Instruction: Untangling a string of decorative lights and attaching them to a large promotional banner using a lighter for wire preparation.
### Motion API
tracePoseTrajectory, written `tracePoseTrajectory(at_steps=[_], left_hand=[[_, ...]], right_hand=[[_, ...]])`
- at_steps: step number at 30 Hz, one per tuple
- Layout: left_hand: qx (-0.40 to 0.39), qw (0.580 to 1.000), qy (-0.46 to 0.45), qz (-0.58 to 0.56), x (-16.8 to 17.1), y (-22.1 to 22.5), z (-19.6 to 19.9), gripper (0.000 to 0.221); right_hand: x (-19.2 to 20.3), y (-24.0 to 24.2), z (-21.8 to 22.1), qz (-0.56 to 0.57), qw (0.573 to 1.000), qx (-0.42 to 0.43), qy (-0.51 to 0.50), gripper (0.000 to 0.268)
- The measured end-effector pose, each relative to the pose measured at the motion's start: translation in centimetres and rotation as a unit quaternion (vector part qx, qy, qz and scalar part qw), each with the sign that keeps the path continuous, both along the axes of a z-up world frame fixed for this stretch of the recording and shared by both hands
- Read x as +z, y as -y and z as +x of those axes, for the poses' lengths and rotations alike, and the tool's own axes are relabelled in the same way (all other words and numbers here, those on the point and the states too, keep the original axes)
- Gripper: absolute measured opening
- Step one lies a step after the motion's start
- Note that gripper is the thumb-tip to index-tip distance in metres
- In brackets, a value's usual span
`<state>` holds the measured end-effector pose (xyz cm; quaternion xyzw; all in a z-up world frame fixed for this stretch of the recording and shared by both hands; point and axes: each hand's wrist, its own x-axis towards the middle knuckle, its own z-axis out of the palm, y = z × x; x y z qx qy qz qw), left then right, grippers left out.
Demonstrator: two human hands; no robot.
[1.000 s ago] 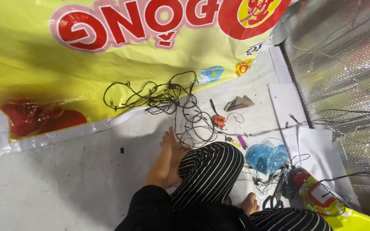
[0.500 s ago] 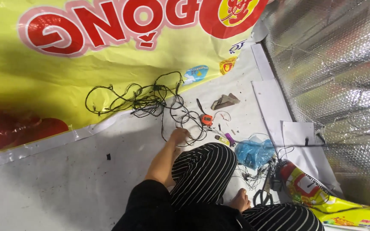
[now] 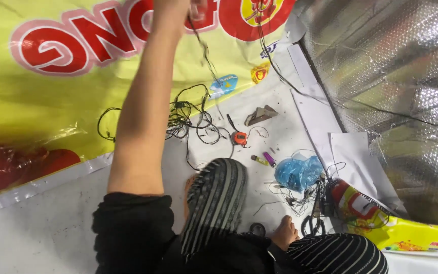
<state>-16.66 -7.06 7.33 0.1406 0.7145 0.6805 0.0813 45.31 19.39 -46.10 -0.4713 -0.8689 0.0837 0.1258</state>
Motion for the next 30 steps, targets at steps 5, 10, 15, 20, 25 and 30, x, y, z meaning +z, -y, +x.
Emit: tracePoseTrajectory(at_steps=[5,10,15,20,25,30], left_hand=[[-0.041,0.999,0.012,0.031,0.9,-0.5,2.1,0.034],[-0.099,0.992,0.037,0.076,1.2,0.0,2.9,0.042],[-0.032,0.98,0.197,0.016,-8.6,1.8,0.8,0.034],[0.019,0.978,0.208,0.018,-13.9,3.2,0.3,0.018],[0.086,0.994,0.02,0.064,-12.3,3.7,1.2,0.02],[0.108,0.992,0.061,0.009,-19.2,2.4,0.4,0.018]], right_hand=[[23.4,-26.9,1.6,-0.139,0.982,0.046,-0.118,0.022],[36.5,-34.8,-3.6,-0.272,0.928,0.083,-0.239,0.014],[35.6,-27.3,-8.8,-0.337,0.915,0.004,-0.224,0.015],[33.8,-26.5,-12.6,-0.373,0.881,-0.016,-0.29,0.014],[33.2,-26.1,-16.2,-0.265,0.876,-0.024,-0.401,0.009],[27.6,-22.2,-17.7,-0.224,0.928,0.008,-0.298,0.04]])
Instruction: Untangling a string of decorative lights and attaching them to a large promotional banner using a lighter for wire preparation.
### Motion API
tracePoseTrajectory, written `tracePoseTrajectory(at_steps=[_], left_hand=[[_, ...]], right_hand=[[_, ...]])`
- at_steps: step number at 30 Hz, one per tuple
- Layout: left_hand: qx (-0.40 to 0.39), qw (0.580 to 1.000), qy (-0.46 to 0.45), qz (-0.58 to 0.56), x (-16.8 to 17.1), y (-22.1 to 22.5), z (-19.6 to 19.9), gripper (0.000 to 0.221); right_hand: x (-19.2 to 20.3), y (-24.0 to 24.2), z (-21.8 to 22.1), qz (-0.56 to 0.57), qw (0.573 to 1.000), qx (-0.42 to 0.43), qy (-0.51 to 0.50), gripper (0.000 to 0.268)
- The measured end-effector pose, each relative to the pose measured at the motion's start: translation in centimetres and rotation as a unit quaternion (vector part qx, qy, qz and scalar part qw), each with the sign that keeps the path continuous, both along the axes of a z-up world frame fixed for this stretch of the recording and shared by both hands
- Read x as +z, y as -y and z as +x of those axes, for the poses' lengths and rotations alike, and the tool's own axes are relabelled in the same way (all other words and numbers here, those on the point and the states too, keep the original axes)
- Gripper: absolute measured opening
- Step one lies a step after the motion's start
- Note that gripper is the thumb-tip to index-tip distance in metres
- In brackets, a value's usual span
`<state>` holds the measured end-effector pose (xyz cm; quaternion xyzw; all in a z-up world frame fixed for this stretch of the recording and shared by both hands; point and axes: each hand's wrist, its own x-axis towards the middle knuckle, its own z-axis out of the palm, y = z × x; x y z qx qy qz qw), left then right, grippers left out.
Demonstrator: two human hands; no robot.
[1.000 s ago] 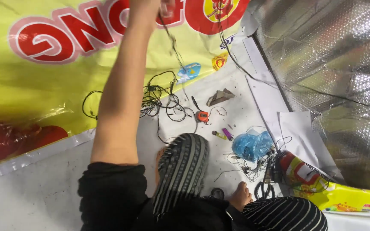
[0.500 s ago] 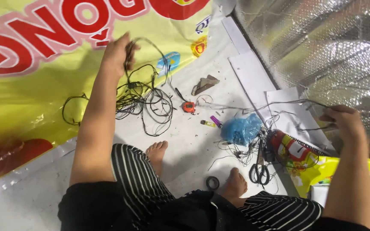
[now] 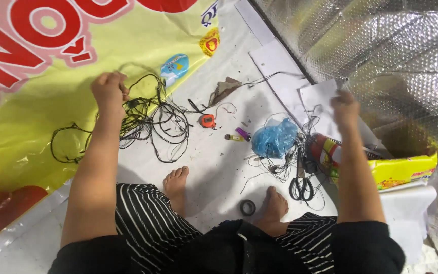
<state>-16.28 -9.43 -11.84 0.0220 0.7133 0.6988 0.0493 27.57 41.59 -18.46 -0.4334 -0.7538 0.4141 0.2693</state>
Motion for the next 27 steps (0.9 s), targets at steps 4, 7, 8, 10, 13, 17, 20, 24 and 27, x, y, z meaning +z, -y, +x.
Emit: tracePoseTrajectory(at_steps=[4,7,8,10,13,17,20,24,27], left_hand=[[-0.015,0.996,0.048,-0.075,-3.0,-0.7,0.5,0.015],[-0.069,0.988,0.019,-0.134,-3.7,-0.1,0.7,0.022],[-0.072,0.988,0.02,-0.136,-4.1,0.3,0.7,0.022],[-0.148,0.951,0.042,-0.269,-4.8,1.3,0.6,0.061],[-0.211,0.888,0.013,-0.409,1.3,0.7,3.8,0.07],[-0.225,0.853,-0.092,-0.462,7.8,0.5,7.7,0.067],[-0.229,0.869,-0.176,-0.401,12.7,0.5,12.3,0.062],[-0.265,0.866,-0.248,-0.344,13.6,1.5,18.4,0.061],[-0.283,0.827,-0.289,-0.39,11.6,2.1,21.0,0.067]], right_hand=[[-6.3,4.4,-1.1,-0.005,0.997,0.032,0.068,0.045],[-12.6,9.5,-1.5,-0.039,0.978,0.084,0.185,0.027],[-14.4,11.8,-1.2,-0.041,0.978,0.081,0.186,0.027],[-17.8,16.0,-0.9,-0.068,0.944,0.178,0.269,0.035],[-22.3,22.6,-0.2,0.039,0.855,0.339,0.39,0.04],[-28.1,27.2,-1.7,0.106,0.793,0.437,0.41,0.051],[-27.5,27.4,-3.0,0.053,0.785,0.414,0.458,0.065],[-31.6,24.3,-1.9,0.079,0.778,0.361,0.508,0.06],[-33.6,23.6,-0.8,0.431,0.774,0.225,0.406,0.018]])
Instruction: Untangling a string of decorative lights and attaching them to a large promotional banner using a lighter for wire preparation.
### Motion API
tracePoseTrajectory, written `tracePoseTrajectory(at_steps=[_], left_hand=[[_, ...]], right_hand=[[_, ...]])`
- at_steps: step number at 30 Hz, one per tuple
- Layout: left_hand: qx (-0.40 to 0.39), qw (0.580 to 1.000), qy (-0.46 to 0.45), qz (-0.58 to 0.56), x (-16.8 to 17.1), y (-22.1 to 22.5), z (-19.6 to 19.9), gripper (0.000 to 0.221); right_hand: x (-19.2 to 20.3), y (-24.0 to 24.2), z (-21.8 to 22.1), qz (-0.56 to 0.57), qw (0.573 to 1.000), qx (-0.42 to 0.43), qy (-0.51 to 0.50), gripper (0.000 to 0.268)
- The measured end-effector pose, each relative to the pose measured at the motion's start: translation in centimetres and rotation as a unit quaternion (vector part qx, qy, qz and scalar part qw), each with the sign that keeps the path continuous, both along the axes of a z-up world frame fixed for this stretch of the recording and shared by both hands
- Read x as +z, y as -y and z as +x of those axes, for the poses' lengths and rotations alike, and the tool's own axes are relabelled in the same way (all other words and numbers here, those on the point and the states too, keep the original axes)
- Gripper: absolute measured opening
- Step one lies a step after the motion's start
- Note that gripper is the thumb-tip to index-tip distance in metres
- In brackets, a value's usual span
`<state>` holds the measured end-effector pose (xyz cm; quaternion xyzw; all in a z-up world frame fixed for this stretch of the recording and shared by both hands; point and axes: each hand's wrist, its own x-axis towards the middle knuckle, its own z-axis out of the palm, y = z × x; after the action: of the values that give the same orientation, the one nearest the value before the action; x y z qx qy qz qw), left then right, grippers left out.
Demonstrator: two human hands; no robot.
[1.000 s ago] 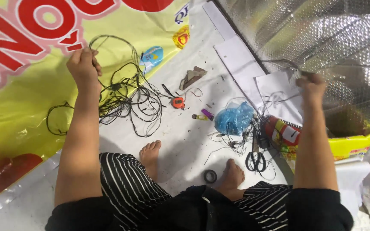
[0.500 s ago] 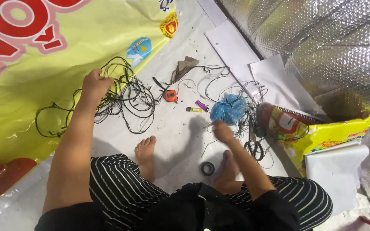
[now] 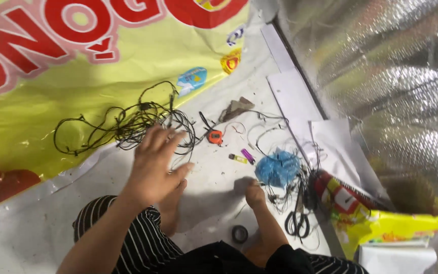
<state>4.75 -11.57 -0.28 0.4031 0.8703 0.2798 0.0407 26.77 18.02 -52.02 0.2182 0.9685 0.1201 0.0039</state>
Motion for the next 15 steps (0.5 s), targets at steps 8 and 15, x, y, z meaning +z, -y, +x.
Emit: tracePoseTrajectory(at_steps=[8,15], left_hand=[[0.001,0.985,0.068,-0.16,-2.2,-2.1,-0.9,0.07],[-0.05,0.975,0.121,-0.181,-9.2,-4.5,-4.1,0.055]], right_hand=[[-8.2,-2.8,-0.2,-0.01,0.987,0.15,0.064,0.019],[3.5,-1.8,-6.0,-0.275,0.958,0.025,-0.075,0.014]])
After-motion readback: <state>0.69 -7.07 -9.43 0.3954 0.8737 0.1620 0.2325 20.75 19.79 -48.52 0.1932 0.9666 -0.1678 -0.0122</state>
